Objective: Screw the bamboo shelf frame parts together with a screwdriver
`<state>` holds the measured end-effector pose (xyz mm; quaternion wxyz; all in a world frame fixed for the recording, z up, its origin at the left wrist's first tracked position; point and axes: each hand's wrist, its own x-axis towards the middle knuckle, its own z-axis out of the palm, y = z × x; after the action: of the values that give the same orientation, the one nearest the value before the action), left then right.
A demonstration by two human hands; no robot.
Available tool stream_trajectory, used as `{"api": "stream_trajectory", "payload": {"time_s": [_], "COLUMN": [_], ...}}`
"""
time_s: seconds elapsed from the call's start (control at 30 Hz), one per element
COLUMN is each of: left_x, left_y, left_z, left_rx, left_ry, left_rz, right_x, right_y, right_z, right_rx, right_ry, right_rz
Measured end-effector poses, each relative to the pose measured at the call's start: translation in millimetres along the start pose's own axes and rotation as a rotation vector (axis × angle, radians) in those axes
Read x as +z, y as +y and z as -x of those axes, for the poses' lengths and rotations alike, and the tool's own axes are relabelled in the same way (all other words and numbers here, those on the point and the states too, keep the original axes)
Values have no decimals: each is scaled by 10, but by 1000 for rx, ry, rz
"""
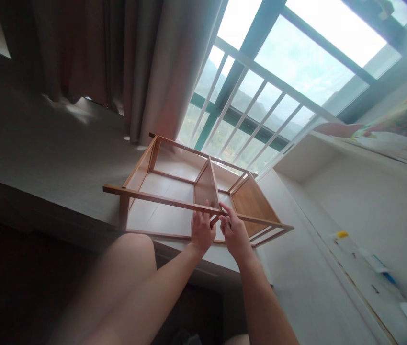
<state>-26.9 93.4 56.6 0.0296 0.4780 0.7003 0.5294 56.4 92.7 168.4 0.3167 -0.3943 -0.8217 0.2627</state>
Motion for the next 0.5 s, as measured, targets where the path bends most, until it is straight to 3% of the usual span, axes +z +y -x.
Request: {"api": "stream_trajectory", "payload": {"time_s": [0.17, 0.5], "left_x": [-24, -89], "left_y": [-7, -76], "left_z": [-11, -50], "left_rx": [22, 92], "left_ry": [-11, -70], "left_rz": [7, 5], "right_x": [89, 72], "right_y": [37, 76], "right_z": [24, 18], "right_rx": [-54, -42], "right_ry": [86, 88], "right_rz": [125, 104]}}
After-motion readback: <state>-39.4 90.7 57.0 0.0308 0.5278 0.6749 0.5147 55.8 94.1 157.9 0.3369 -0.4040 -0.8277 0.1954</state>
